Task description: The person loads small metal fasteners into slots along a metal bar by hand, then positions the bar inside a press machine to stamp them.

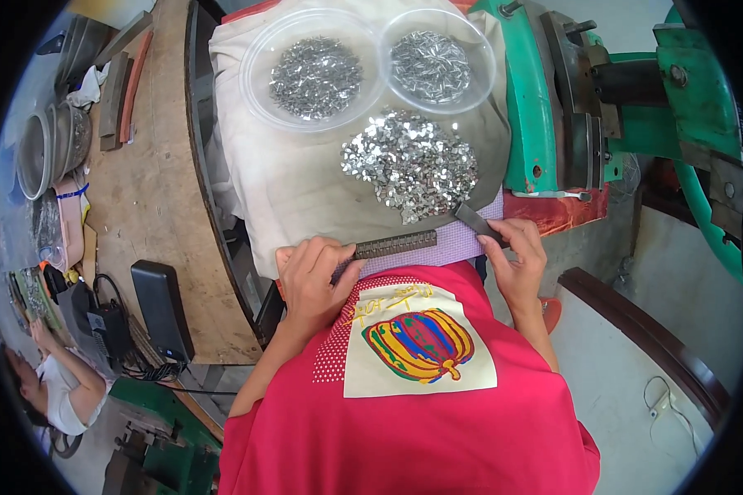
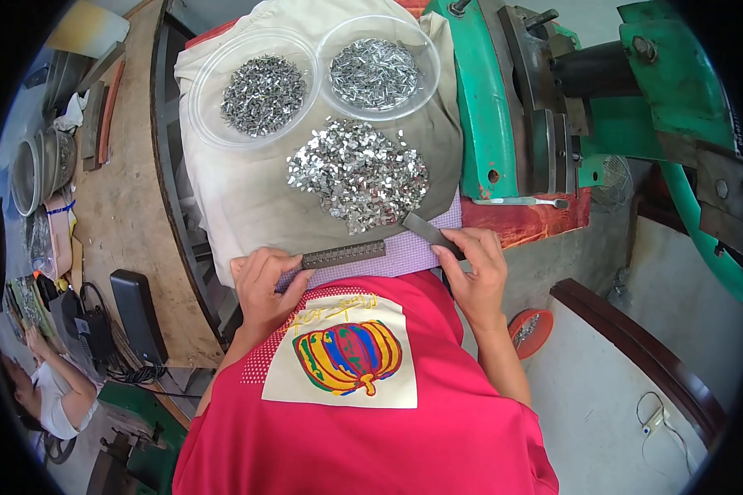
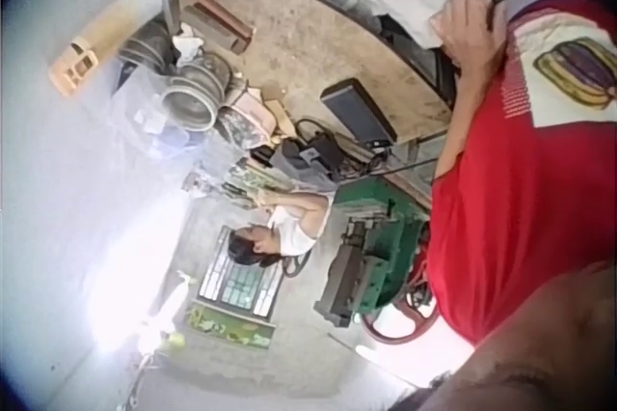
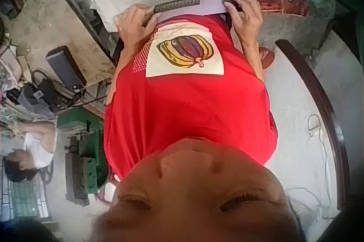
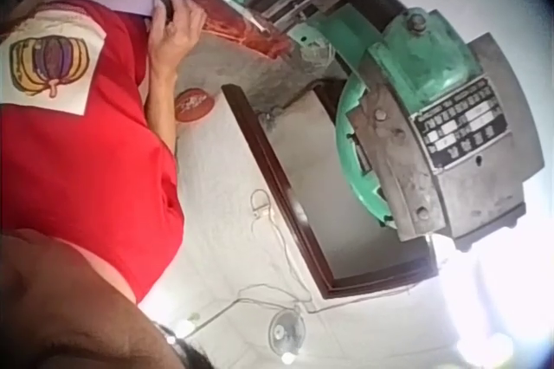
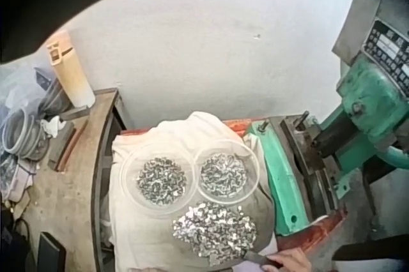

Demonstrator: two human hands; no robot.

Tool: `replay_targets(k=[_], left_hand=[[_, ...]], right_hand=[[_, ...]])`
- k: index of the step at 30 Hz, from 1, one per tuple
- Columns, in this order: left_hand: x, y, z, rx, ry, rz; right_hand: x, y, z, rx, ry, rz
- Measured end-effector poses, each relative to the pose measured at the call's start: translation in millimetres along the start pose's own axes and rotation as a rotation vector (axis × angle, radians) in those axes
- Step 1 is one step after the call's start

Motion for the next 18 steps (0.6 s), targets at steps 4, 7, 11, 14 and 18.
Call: replay_targets(k=[4, 7, 11, 14, 18], left_hand=[[0.3, -1.6, -0.4, -0.014, 0.014, 0.016], [-1.8, -1.5, 0.3, -0.069, 0.036, 0.050], [-3.5, 2.8, 9.7, -0.185, 0.154, 0.070], [-4.7, 2.2, 12.3, -0.229, 0.176, 0.047], [-2.8, -0.4, 9.5, -0.240, 0.089, 0.091]], right_hand=[[-1.4, -6.5, 23.2, -0.120, -0.034, 0.014], [5.0, -17.2, 47.5, -0.208, -0.032, 0.079], [26.3, -25.8, 68.3, -0.329, -0.047, 0.182], [39.6, -30.3, 78.9, -0.405, -0.074, 0.228], [50.2, -31.3, 86.6, -0.469, -0.063, 0.283]])
Point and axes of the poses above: each hand's wrist, its own y-axis away from the middle knuckle, its own x-axis out of the palm, z = x × y, the point moved 7 cm from there along -y, towards the middle knuckle, and after that the axes turned 3 degrees about -x, right-handed, at the moved point
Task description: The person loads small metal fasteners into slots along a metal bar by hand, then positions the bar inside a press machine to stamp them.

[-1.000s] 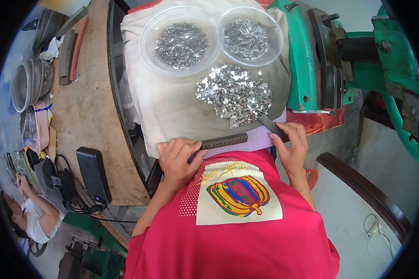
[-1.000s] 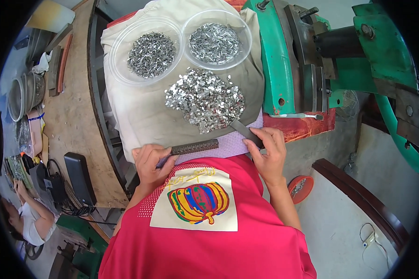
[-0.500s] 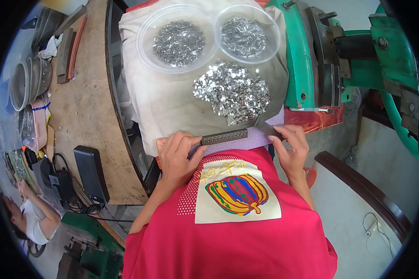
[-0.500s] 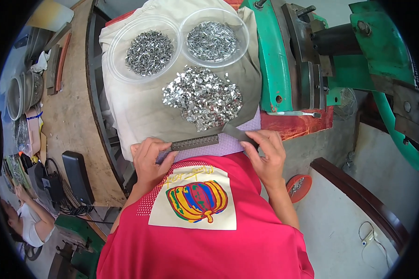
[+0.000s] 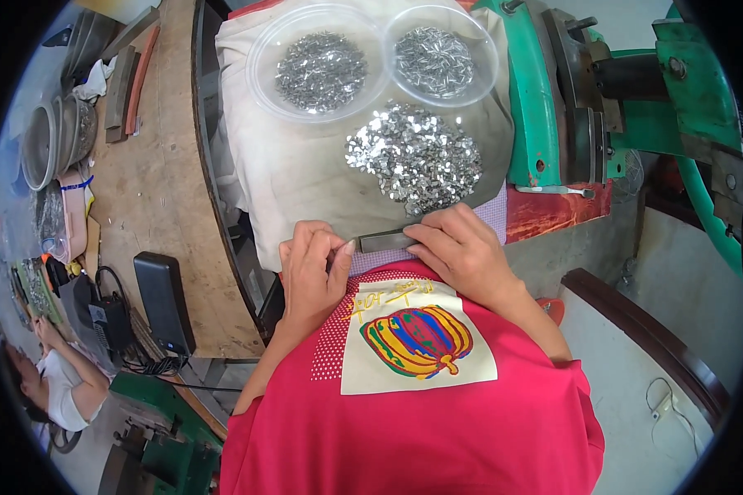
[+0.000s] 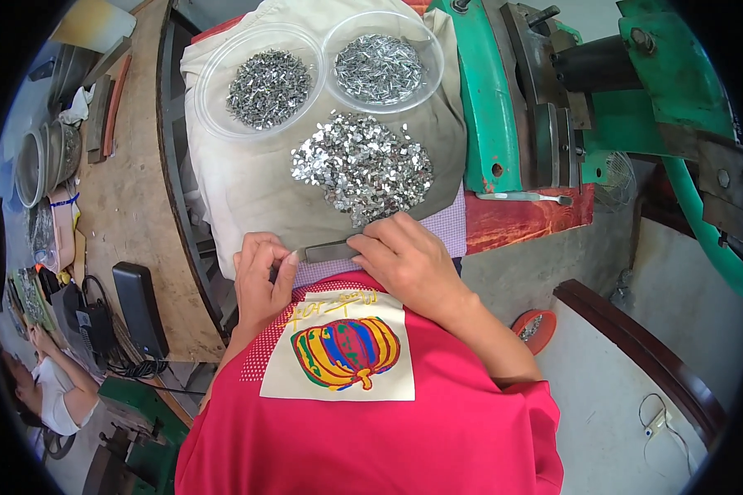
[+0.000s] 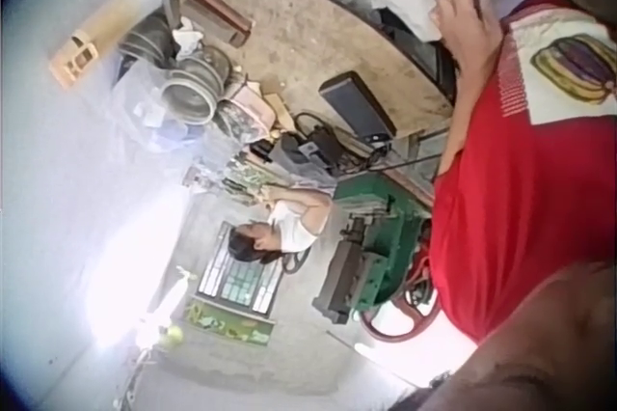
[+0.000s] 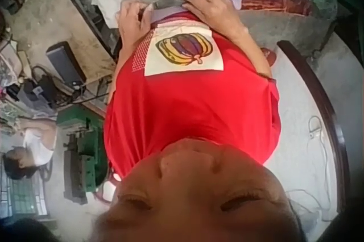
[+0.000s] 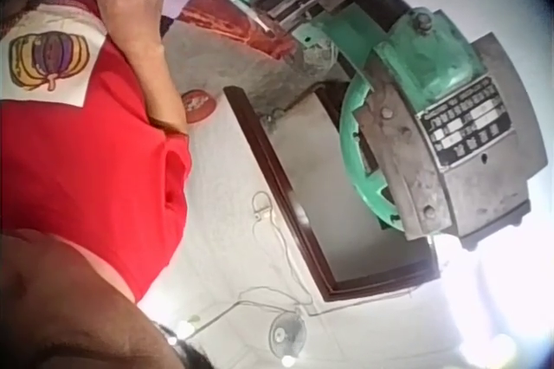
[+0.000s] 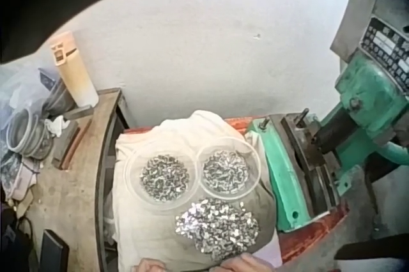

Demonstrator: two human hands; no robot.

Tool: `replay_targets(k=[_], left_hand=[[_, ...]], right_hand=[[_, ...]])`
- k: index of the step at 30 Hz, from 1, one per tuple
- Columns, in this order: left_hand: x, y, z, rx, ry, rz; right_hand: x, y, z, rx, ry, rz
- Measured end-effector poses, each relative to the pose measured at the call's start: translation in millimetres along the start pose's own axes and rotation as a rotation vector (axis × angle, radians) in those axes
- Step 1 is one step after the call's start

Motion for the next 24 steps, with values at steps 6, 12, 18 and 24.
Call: replay_targets(k=[6, 12, 18, 24], left_hand=[[6.2, -4.4, -5.1, -0.021, -0.056, 0.044], [7.2, -5.1, -8.9, 0.003, -0.063, 0.038], [7.8, -3.9, -8.2, -0.027, -0.060, 0.055], [3.1, -3.8, -8.3, -0.058, -0.092, 0.028]], right_hand=[[7.0, -1.9, -0.8, 0.003, -0.004, 0.054], [4.8, 3.9, -2.2, 0.027, 0.007, 0.030], [-9.2, 31.0, -24.7, 0.294, -0.015, -0.127], [-1.8, 42.4, -33.5, 0.376, -0.100, -0.155]])
Point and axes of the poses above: each hand's wrist, its own y-axis away from the middle knuckle, its own x-axis out of the palm, z = x × y, the point moved 7 cm from there along -y, towards the middle knuckle, and after that the axes turned 3 degrees about -x, right-handed, at the moved point
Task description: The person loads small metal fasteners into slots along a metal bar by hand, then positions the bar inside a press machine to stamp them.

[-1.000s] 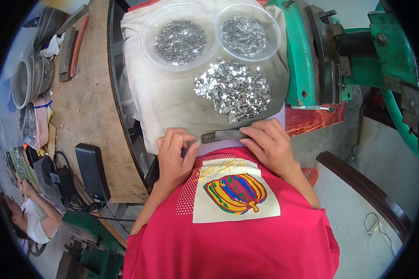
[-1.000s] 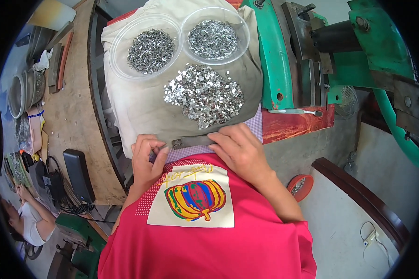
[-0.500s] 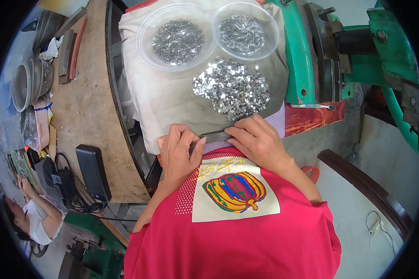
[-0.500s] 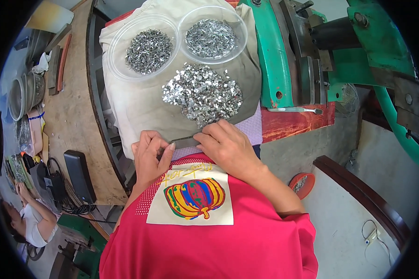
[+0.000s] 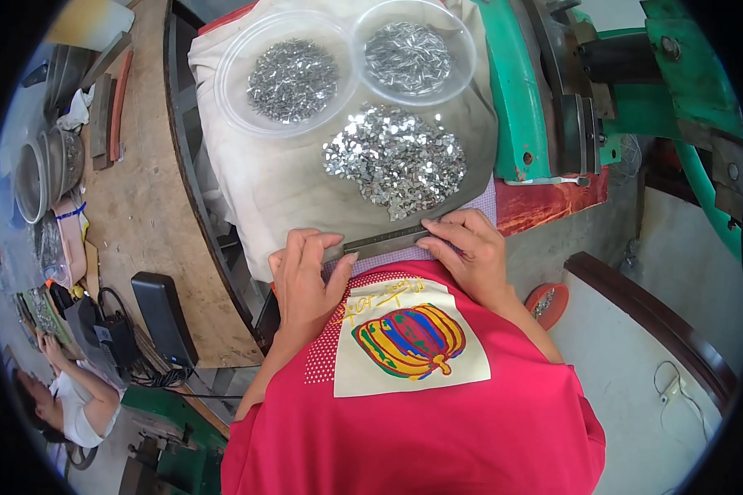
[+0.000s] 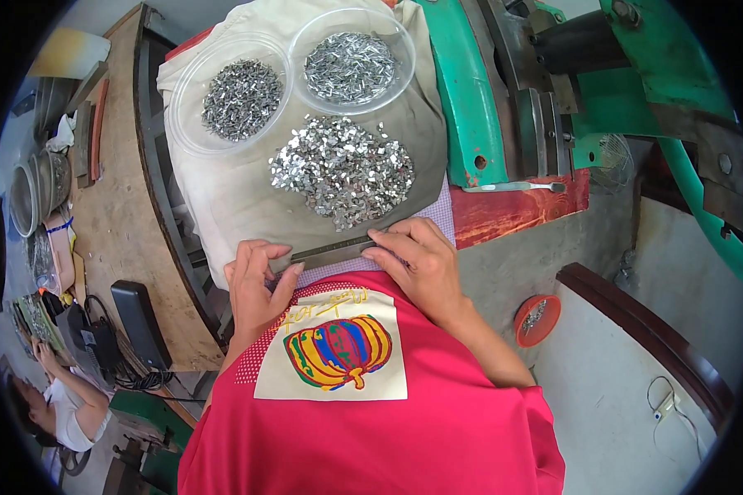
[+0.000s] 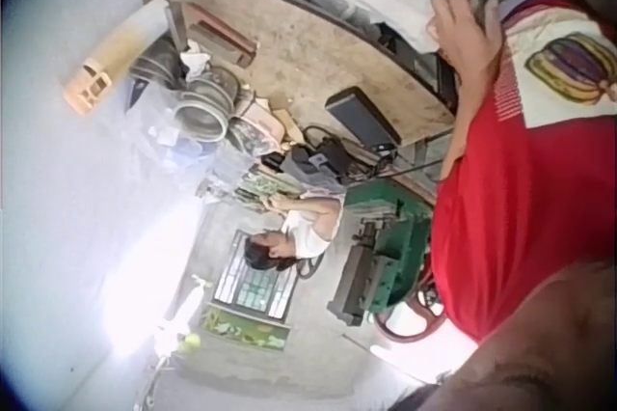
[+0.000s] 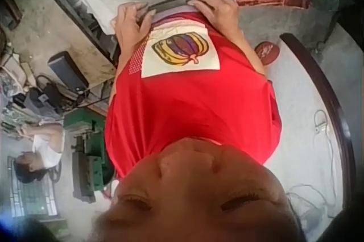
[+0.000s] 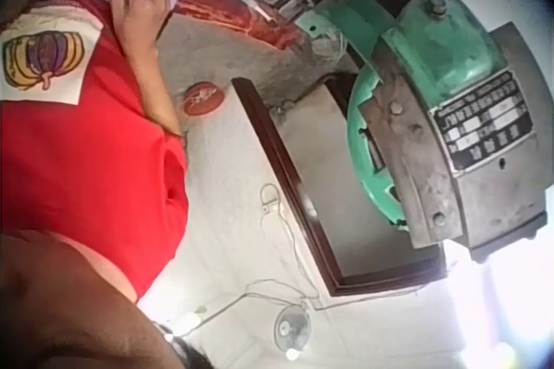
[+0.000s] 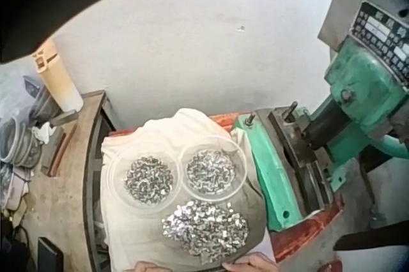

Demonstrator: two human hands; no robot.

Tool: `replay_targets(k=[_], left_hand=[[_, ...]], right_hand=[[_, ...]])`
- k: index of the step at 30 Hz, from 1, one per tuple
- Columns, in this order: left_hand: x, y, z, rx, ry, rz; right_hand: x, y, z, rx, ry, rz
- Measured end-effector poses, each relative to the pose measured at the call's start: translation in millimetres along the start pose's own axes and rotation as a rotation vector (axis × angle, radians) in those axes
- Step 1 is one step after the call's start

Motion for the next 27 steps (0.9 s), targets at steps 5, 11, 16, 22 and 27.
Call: replay_targets(k=[5, 11, 16, 22, 27], left_hand=[[1.6, -1.7, -7.3, 0.091, 0.003, 0.138], [-3.5, -2.1, -24.4, 0.325, -0.049, 0.069], [-5.8, -13.6, -34.6, 0.481, -0.112, 0.004], [-15.0, -41.9, -75.7, 0.584, -0.173, 0.057], [-17.2, -85.7, -175.0, 0.957, -0.144, 0.008]], right_hand=[[-0.8, 0.7, -0.6, -0.181, -0.067, 0.031], [-3.6, 0.0, 2.9, -0.275, -0.077, 0.071], [-2.5, 0.1, 3.0, -0.277, -0.048, 0.033], [-43.4, -3.7, 7.8, -0.280, 0.034, -0.145], [-121.4, -1.0, 15.7, -0.250, 0.189, -0.406]])
Point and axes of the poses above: each hand's wrist, its own y-axis away from the middle knuckle, its own x-axis out of the palm, z = x × y, the point moved 7 cm from there along -y, towards the middle knuckle, and after that the axes turned 3 degrees about -x, right-handed, at the moved point
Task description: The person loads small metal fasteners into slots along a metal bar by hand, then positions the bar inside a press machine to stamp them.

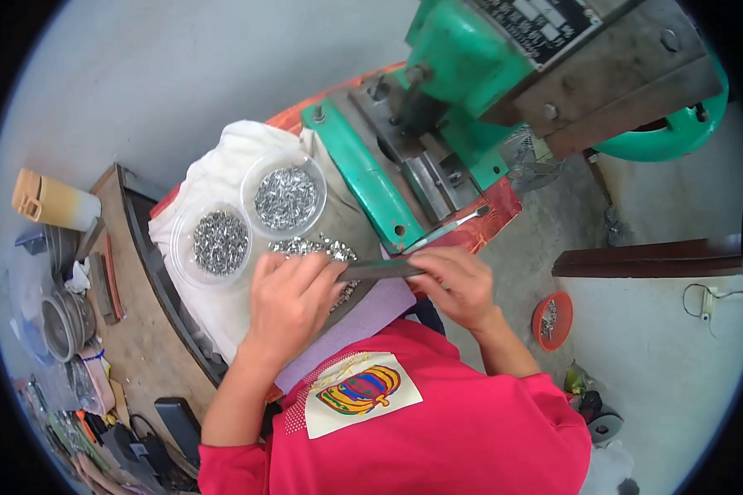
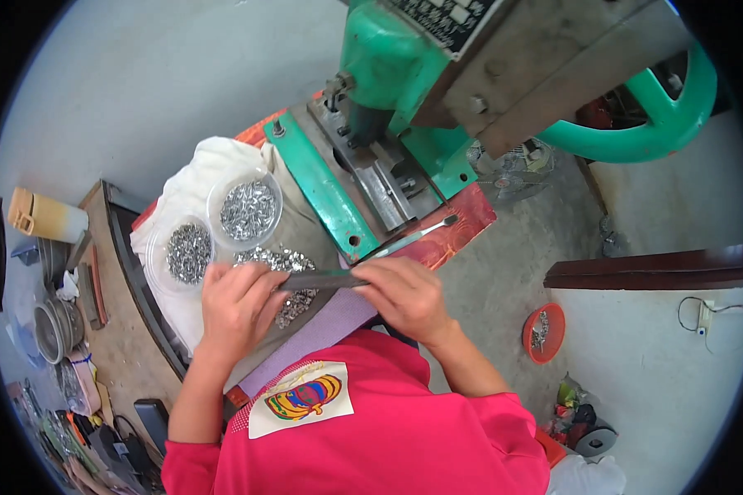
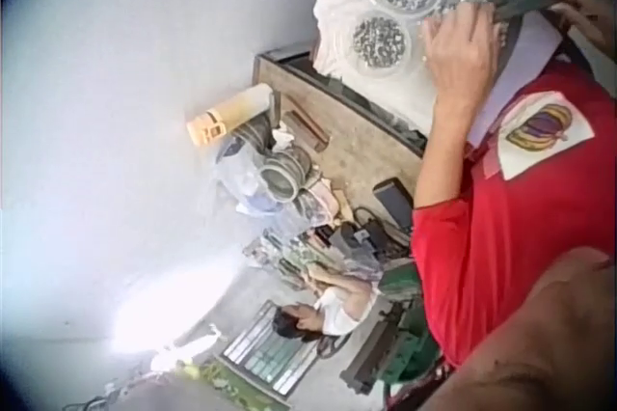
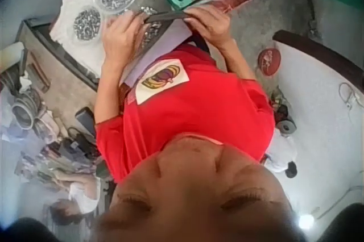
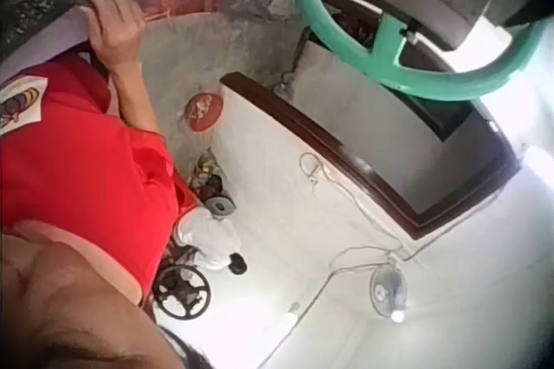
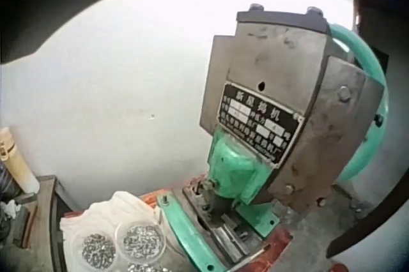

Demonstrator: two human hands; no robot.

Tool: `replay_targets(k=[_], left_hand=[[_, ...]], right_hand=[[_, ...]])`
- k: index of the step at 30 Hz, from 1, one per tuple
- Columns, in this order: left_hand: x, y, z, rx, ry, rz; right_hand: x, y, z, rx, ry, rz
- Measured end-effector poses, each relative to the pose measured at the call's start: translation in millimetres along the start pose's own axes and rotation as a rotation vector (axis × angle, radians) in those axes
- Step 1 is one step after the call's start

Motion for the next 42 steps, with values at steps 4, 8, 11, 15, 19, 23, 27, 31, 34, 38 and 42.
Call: replay_targets(k=[4, 8, 11, 15, 19, 23, 27, 31, 34, 38, 42], left_hand=[[15.0, -77.4, -11.0, 0.268, 0.004, 0.051], [46.4, -122.9, -28.2, 0.512, -0.111, 0.083], [60.3, -141.2, -40.5, 0.637, -0.205, 0.077], [78.1, -147.7, -45.8, 0.716, -0.255, 0.183], [82.0, -144.8, -58.7, 0.769, -0.250, 0.256], [85.2, -141.2, -69.1, 0.810, -0.272, 0.266], [93.5, -136.7, -75.2, 0.859, -0.317, 0.325], [89.9, -134.4, -76.4, 0.814, -0.342, 0.274], [81.1, -126.7, -74.8, 0.749, -0.291, 0.206], [85.1, -104.7, -63.5, 0.666, -0.249, 0.344], [80.7, -91.1, -44.9, 0.562, -0.211, 0.100]], right_hand=[[-43.1, -4.5, -12.6, 0.168, 0.130, -0.184], [-55.1, 5.0, -28.7, 0.153, 0.207, -0.321], [-54.8, 9.4, -35.6, 0.270, 0.154, -0.371], [-48.7, 12.5, -37.0, 0.318, 0.149, -0.357], [-46.7, 24.4, -32.0, 0.364, 0.146, -0.374], [-48.5, 32.2, -23.8, 0.369, 0.184, -0.393], [-46.0, 39.2, -23.3, 0.419, 0.181, -0.376], [-40.4, 37.2, -26.8, 0.426, 0.147, -0.386], [-32.0, 29.5, -33.6, 0.416, 0.101, -0.391], [-23.0, 13.9, -43.5, 0.352, 0.096, -0.415], [-23.4, 20.3, -64.8, 0.271, 0.015, -0.422]])
Point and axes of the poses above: each hand's wrist, its own y-axis away from the middle knuckle, its own x-axis out of the palm, z = x × y, the point moved 7 cm from there along -y, towards the middle knuckle, and after that the axes turned 3 degrees about -x, right-handed, at the moved point
